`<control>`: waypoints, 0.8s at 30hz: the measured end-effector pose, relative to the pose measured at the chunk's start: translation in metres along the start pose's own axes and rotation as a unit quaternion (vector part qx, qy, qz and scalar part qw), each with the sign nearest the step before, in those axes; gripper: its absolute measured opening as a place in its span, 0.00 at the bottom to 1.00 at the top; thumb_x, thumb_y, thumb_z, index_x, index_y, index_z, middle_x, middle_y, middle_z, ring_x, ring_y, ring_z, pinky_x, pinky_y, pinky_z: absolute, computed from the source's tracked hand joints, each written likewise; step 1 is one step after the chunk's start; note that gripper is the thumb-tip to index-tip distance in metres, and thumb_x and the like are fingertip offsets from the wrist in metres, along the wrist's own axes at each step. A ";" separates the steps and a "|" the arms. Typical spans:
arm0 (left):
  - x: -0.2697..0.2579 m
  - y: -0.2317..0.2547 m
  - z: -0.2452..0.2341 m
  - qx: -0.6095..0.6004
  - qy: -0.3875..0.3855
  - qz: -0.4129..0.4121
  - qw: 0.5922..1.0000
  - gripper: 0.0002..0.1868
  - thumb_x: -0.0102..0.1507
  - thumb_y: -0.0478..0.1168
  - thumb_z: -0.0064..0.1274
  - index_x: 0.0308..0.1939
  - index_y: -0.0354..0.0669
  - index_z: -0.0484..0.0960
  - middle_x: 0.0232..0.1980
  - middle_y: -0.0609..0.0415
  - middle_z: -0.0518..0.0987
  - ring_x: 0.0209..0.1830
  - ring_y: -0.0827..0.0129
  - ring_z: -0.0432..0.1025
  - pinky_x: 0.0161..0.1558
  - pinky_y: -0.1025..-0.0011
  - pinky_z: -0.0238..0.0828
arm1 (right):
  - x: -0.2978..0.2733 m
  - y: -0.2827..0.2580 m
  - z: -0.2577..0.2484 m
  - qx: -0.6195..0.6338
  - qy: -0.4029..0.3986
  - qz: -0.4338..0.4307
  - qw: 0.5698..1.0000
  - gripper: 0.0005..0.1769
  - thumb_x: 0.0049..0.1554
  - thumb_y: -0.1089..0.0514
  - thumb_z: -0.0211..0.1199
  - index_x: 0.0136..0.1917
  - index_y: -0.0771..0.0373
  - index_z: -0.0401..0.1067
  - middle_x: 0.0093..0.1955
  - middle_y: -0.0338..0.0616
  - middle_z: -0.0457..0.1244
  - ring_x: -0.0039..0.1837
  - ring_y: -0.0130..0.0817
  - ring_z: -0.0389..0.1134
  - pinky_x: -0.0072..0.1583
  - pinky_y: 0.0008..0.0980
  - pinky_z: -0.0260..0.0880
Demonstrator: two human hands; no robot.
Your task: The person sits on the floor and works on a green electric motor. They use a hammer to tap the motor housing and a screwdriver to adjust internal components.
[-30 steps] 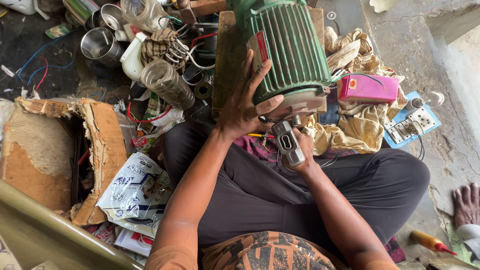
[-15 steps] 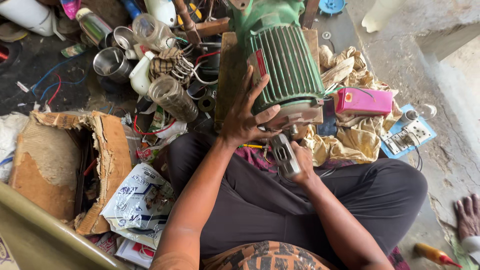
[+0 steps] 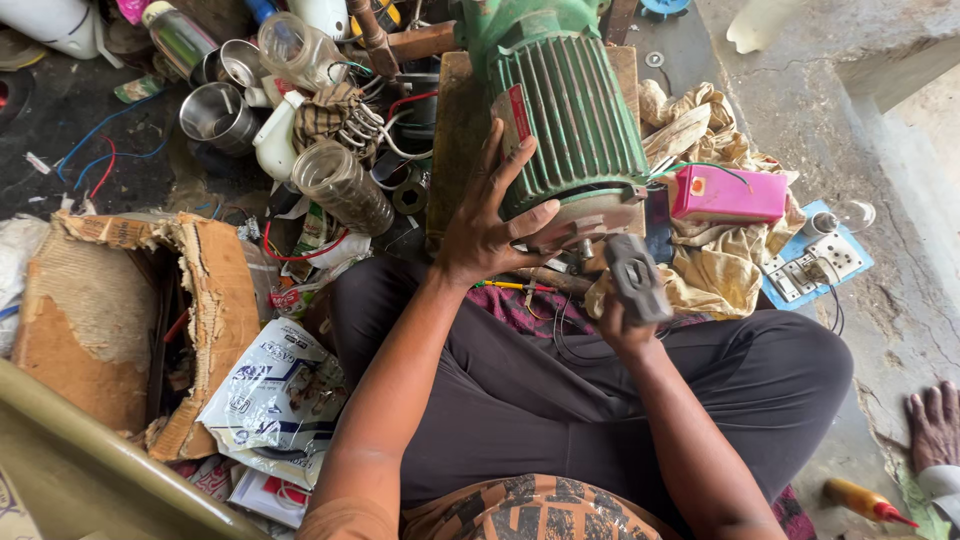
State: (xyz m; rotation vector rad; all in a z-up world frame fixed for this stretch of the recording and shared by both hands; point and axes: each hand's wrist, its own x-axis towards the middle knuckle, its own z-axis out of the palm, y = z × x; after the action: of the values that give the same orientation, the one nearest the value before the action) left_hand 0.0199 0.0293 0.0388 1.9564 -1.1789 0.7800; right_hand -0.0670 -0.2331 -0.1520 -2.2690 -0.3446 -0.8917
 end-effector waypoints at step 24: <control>-0.009 -0.002 0.006 -0.002 0.007 -0.009 1.000 0.48 0.57 0.55 0.78 0.73 0.76 0.62 0.85 0.49 0.50 0.86 0.36 0.40 0.85 0.40 0.43 | 0.053 -0.076 -0.055 0.021 0.015 -0.005 1.000 0.10 0.55 0.62 0.60 0.47 0.72 0.71 0.45 0.57 0.65 0.46 0.57 0.66 0.50 0.52 0.66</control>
State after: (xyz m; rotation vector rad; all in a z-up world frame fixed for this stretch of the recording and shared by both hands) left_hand 0.0186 0.0296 0.0281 1.9521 -1.1517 0.7796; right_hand -0.0906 -0.2132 -0.0486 -2.2146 -0.3573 -0.9151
